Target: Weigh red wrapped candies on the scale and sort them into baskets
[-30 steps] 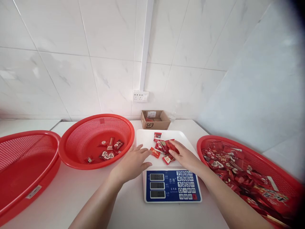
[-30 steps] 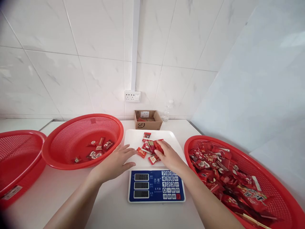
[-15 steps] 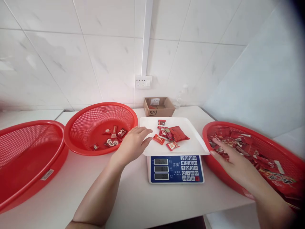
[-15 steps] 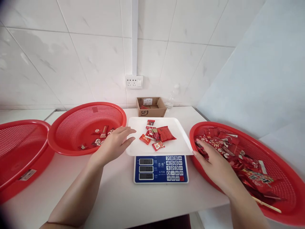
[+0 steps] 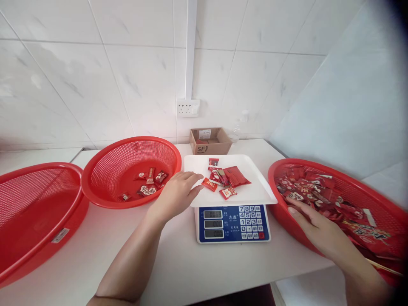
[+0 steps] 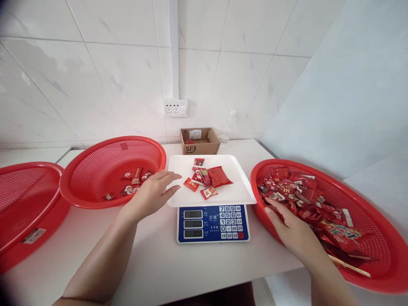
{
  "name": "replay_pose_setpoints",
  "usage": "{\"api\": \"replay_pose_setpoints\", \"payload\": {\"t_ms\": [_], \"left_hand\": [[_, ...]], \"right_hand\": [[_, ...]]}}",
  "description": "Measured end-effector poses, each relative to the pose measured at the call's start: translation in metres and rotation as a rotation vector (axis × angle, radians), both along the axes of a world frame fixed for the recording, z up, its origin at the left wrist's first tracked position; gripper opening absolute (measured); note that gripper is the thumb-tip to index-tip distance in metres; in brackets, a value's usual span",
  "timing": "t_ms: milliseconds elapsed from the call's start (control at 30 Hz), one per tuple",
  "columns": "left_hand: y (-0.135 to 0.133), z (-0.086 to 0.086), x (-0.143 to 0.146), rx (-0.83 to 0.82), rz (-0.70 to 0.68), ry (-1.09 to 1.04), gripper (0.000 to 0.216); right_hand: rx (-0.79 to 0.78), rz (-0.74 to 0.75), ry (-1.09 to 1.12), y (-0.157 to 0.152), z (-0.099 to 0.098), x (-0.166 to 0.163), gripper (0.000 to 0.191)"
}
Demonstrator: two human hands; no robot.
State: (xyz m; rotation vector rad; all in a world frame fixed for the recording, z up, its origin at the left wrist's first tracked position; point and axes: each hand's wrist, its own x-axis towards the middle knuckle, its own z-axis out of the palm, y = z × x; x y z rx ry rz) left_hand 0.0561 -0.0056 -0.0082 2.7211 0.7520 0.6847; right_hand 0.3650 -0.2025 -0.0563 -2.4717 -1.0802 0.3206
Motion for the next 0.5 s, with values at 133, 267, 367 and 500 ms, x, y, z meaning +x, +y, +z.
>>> {"api": "replay_pose_setpoints", "payload": {"t_ms": [133, 267, 367, 500], "left_hand": [[0.0, -0.001, 0.002, -0.008, -0.005, 0.017, 0.026], [0.002, -0.001, 0.001, 0.009, 0.018, 0.032, 0.027], [0.004, -0.001, -0.006, 0.036, 0.118, 0.053, 0.029], [0.005, -0.005, -0.03, -0.056, 0.313, 0.17, 0.039]], "right_hand": [[-0.003, 0.015, -0.016, 0.0, -0.004, 0.003, 0.056], [-0.007, 0.026, -0.052, 0.0, -0.005, 0.003, 0.057], [-0.003, 0.049, -0.072, 0.0, -0.009, 0.006, 0.06], [0.044, 0.102, -0.155, -0.002, -0.024, 0.019, 0.056]]}}
